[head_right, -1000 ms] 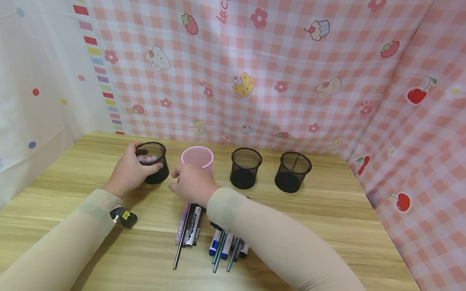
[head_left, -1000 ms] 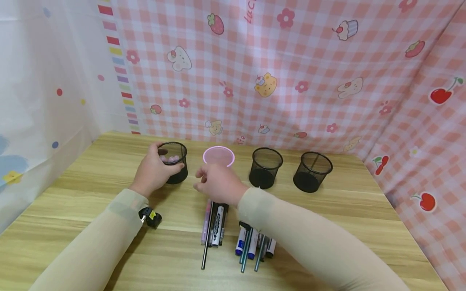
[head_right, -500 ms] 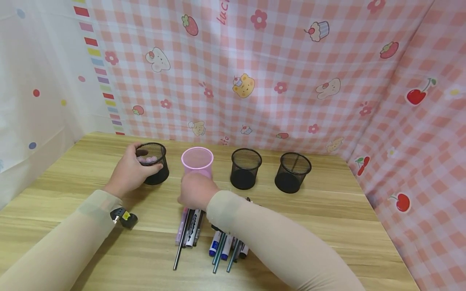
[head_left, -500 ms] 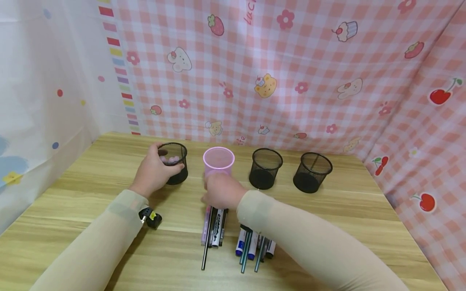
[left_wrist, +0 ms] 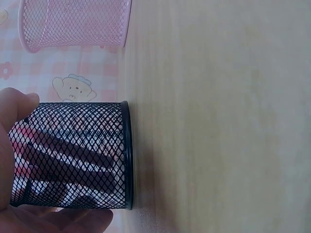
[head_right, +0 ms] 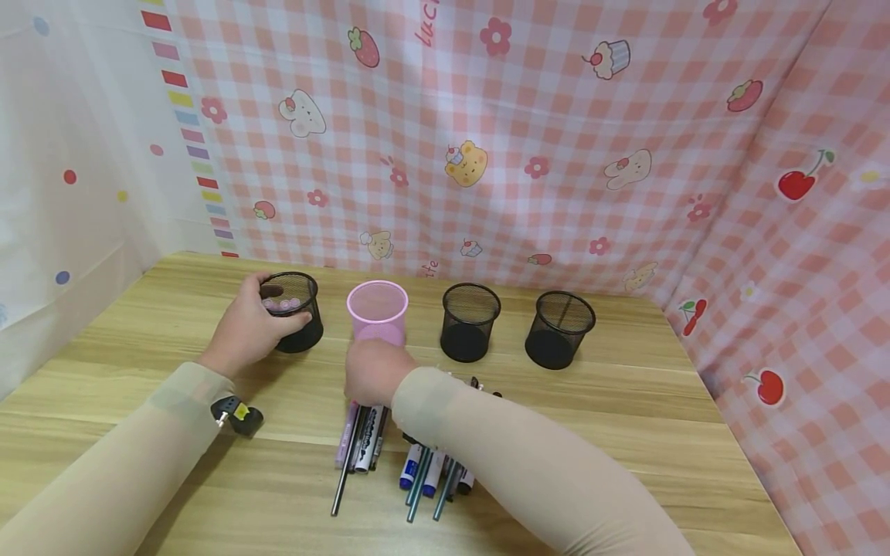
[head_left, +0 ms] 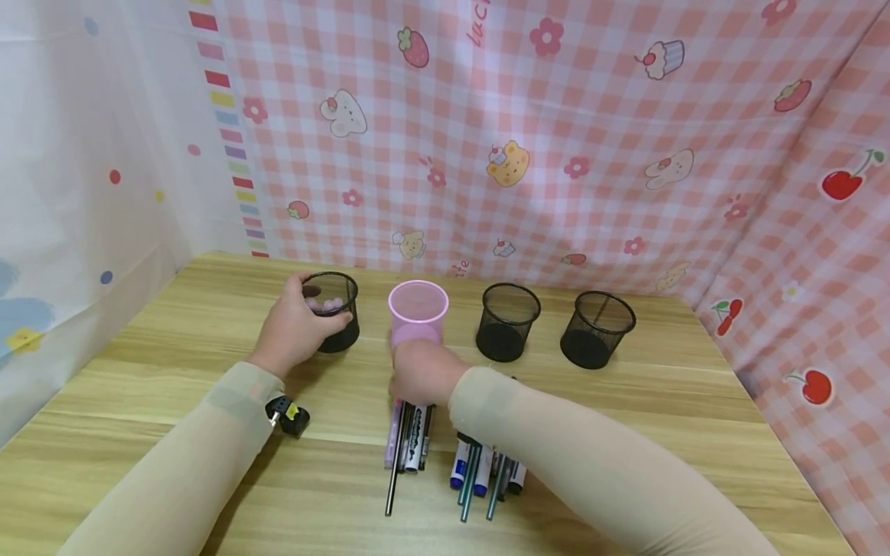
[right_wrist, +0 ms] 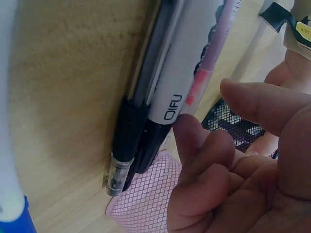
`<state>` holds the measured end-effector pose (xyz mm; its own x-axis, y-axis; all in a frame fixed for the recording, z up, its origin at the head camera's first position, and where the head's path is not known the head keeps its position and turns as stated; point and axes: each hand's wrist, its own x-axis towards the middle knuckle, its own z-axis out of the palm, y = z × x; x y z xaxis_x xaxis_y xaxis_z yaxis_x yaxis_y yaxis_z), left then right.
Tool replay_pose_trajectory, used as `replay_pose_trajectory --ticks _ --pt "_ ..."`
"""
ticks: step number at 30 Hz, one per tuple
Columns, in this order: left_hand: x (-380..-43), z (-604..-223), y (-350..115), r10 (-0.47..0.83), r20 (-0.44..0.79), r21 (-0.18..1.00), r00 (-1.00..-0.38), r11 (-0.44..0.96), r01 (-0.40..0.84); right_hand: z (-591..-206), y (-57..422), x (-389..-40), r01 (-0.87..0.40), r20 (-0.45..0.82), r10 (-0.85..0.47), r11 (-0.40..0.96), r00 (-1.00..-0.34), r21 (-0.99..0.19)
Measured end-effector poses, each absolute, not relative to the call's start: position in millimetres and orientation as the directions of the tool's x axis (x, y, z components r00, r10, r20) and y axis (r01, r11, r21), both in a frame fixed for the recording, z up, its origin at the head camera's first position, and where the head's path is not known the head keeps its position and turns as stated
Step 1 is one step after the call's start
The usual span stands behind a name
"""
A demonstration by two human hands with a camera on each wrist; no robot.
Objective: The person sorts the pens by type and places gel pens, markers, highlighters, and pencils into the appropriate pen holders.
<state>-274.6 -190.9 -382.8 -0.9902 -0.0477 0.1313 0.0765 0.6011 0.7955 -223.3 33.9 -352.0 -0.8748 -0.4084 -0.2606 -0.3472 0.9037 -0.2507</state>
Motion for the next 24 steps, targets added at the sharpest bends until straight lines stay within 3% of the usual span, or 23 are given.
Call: replay_pose_trajectory --ticks 24 --pt "-272.1 -380.8 -190.5 -0.037 0.126 0.800 -0.991 0.594 0.079 -359.5 26.3 -223.6 -0.444 -0.238 -0.471 0.881 -0.849 -0.161"
